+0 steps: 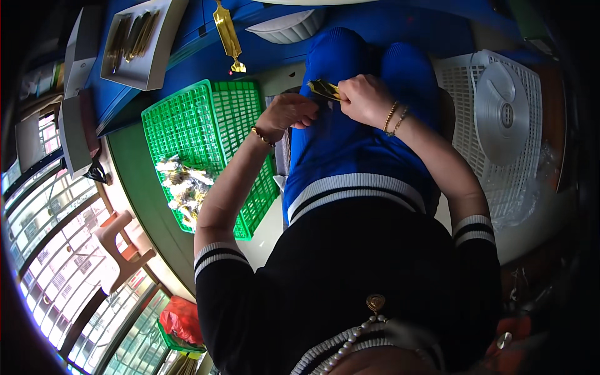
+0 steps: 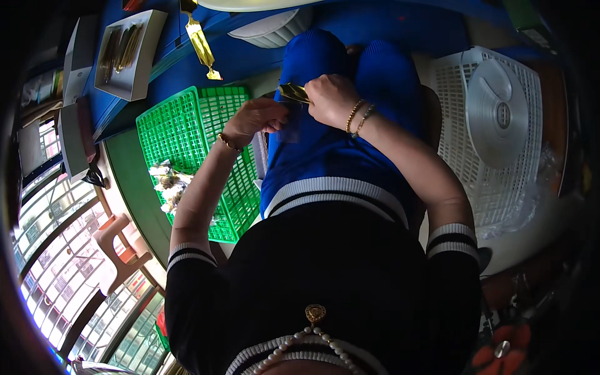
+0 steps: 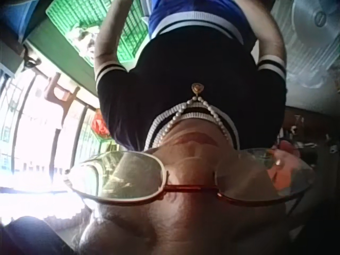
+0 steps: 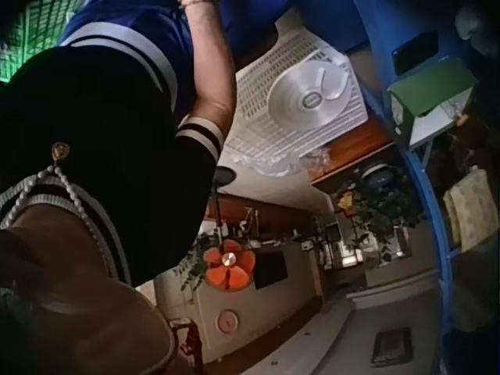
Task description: Cutting gold ribbons and arranging gold-colored decorative plates into boxes.
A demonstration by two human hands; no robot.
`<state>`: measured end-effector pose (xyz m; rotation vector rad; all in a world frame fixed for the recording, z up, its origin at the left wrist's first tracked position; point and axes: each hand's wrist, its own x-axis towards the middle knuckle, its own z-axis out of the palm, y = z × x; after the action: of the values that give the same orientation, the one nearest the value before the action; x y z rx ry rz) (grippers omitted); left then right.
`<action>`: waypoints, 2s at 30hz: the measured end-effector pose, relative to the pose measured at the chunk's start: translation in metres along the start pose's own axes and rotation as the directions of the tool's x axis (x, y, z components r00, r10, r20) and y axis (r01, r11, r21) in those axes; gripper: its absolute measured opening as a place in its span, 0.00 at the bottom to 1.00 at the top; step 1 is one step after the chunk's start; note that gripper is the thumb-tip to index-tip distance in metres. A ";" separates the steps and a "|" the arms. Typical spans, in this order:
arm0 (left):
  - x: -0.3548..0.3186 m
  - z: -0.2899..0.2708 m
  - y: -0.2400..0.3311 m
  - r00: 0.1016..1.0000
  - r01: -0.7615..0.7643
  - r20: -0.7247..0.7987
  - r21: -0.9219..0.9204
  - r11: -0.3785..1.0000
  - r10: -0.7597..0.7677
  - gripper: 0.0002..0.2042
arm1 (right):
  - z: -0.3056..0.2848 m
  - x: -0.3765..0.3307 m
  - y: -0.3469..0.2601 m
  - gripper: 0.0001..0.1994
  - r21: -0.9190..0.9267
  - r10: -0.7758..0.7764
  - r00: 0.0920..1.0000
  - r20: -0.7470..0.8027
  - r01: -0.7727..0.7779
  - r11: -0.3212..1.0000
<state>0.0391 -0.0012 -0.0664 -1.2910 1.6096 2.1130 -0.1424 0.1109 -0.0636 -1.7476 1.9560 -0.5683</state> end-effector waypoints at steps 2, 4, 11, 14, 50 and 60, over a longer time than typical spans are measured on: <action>0.000 -0.002 0.005 0.998 0.028 0.056 0.078 0.997 -0.032 0.09 | 0.001 -0.003 0.002 0.03 0.036 0.000 1.000 -0.014 0.000 0.999; -0.001 0.001 0.007 0.999 -0.005 0.047 0.080 0.997 0.002 0.09 | -0.002 -0.007 0.005 0.03 0.068 0.000 0.999 -0.032 0.002 0.998; 0.000 -0.008 0.035 0.969 -0.226 -0.189 -0.427 0.875 0.158 0.06 | -0.057 -0.039 0.012 0.06 0.260 -0.014 0.973 -0.231 0.075 0.963; 0.004 -0.013 0.044 0.962 -0.270 -0.186 -0.501 0.823 0.202 0.06 | -0.064 -0.051 0.010 0.07 0.202 -0.043 0.968 -0.249 0.096 0.975; 0.009 0.020 0.071 0.909 -0.383 -0.371 -0.559 0.735 0.191 0.08 | -0.061 -0.030 -0.009 0.07 -0.249 -0.250 0.903 -0.350 0.168 0.954; 0.014 0.046 0.070 0.912 -0.405 -0.294 -0.520 0.752 0.288 0.09 | -0.048 -0.019 -0.006 0.07 -0.164 -0.172 0.900 -0.399 0.114 0.980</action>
<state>-0.0359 0.0057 -0.0266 -1.4873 1.4149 2.9598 -0.1638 0.1291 -0.0202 -1.9979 2.1984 -0.9421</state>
